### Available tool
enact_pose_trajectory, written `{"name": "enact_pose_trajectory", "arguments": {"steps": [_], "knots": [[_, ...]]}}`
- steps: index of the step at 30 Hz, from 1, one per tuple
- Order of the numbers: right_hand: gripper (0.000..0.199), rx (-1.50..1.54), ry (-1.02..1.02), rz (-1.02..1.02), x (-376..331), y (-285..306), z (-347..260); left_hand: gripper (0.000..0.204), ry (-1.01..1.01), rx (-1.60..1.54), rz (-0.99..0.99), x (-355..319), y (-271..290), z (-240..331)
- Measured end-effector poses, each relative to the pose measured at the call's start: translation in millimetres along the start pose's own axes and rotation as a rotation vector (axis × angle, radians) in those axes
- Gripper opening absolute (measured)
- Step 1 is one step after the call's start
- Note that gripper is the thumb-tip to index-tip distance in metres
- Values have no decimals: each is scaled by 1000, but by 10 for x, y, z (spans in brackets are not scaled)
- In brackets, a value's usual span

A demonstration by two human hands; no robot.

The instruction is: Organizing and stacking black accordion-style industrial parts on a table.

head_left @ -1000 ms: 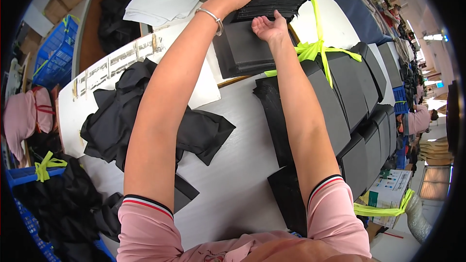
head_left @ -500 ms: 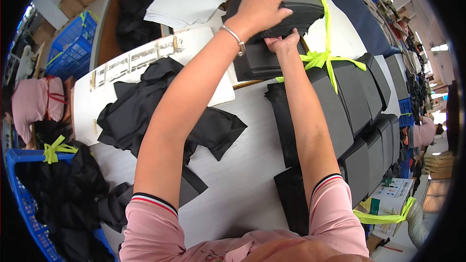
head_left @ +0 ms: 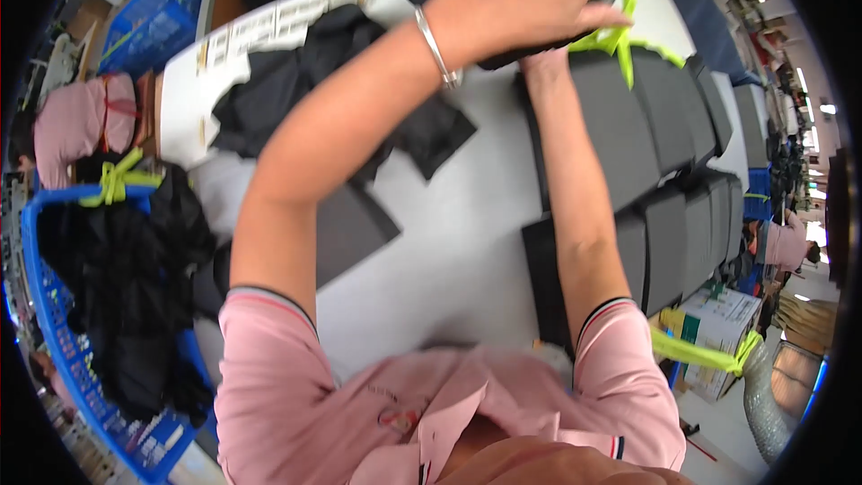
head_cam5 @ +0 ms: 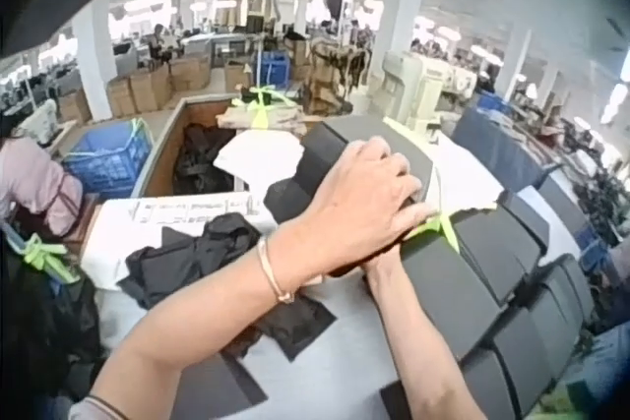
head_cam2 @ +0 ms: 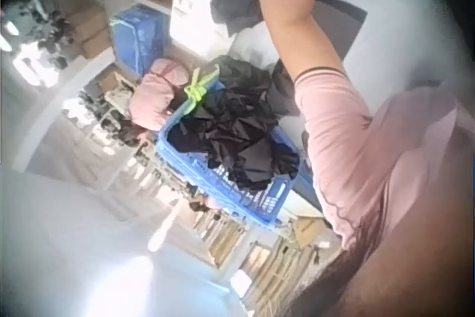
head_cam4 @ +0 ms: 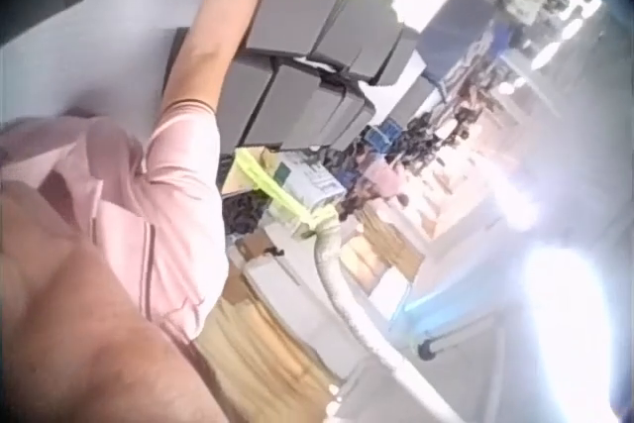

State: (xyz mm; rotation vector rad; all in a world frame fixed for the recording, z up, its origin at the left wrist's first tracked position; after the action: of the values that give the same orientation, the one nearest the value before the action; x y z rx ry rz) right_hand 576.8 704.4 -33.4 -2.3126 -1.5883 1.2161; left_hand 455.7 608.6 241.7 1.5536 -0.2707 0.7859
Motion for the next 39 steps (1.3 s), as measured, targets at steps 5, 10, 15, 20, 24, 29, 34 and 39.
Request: {"name": "enact_pose_trajectory", "arguments": {"steps": [5,10,15,20,24,29,34,39], "knots": [[73,-244,-225,-43,-682,739,757,31,-184,-235,258,-871,748,737],[73,-441,-268,-69,-2136,1120,1125,16,-171,-201,26,-1547,801,1582],[72,-670,-194,-129,-2909,723,1175,40,-86,-488,0,-2369,751,2511],[62,-887,-277,-280,-3296,852,1366,43,23,-988,-272,-2966,462,3290],[56,-1308,-167,-619,-3658,432,1565,48,162,-1333,-363,-3231,297,3712],[66,-1493,-245,-617,-3859,318,1927,60,217,-1487,-529,-3409,269,3965],[70,-1667,-75,-701,-4101,32,1955,68,250,-1610,-523,-3565,325,4198],[71,-1854,306,-555,-3830,200,2381,71,545,-1628,-533,-4104,-208,4012]]}}
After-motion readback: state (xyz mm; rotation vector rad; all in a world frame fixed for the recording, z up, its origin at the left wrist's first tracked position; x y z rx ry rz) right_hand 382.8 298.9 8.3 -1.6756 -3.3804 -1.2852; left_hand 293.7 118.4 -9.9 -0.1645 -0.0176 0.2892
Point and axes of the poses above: each hand's wrist, its own x-axis towards the middle knuckle, its own y-axis out of the back of the hand, z = x × y, the point moved 9 cm from there along x, towards the middle knuckle, and after that the axes turned 7 degrees about -y, right-handed, at the moved point
